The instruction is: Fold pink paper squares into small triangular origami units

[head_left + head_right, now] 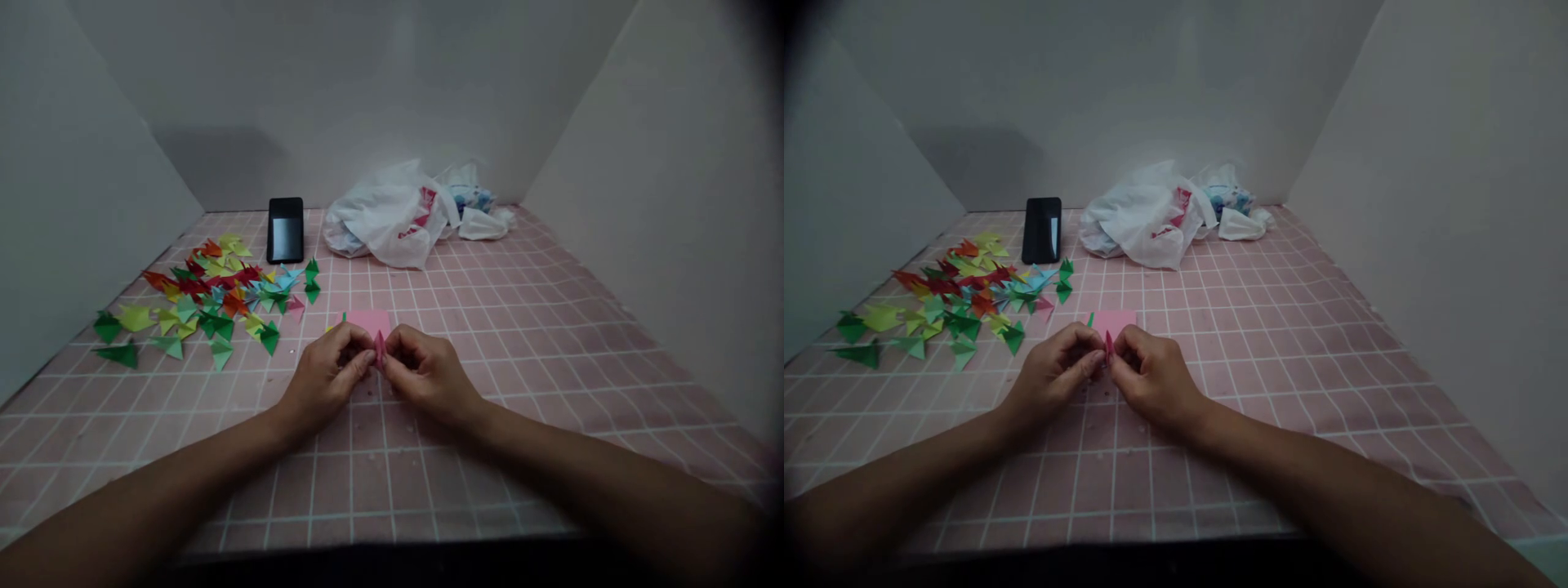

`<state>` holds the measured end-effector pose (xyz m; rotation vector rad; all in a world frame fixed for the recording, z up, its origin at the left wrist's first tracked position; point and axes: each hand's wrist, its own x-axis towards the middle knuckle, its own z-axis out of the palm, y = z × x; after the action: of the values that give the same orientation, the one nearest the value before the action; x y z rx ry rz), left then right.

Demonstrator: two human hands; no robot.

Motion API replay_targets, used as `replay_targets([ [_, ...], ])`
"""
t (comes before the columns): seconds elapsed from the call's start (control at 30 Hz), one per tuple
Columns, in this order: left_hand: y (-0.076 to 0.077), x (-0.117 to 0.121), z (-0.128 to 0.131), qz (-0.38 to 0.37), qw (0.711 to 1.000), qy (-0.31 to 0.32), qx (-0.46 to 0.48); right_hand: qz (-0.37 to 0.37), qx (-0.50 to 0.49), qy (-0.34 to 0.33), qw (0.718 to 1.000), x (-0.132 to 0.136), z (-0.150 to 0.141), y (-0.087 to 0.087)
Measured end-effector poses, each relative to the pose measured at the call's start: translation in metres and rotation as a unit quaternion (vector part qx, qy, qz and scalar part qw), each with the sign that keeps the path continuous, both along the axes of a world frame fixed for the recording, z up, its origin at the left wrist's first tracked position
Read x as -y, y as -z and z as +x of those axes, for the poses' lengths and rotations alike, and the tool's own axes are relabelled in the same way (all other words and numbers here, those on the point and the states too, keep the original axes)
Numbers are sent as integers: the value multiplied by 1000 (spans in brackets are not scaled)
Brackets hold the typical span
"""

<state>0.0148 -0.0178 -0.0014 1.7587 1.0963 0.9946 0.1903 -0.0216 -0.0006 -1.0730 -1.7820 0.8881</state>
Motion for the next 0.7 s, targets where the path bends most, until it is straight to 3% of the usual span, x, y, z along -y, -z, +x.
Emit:
replay_targets([
  [0.17,0,1,1,-47,997,38,40,35,17,10,999,0,0,3],
  [0.57,2,6,7,37,997,-51,-42,71,49,44,995,4,-4,6],
  [0.7,0,5,9,55,993,-76,-68,147,114,52,981,3,-7,10],
])
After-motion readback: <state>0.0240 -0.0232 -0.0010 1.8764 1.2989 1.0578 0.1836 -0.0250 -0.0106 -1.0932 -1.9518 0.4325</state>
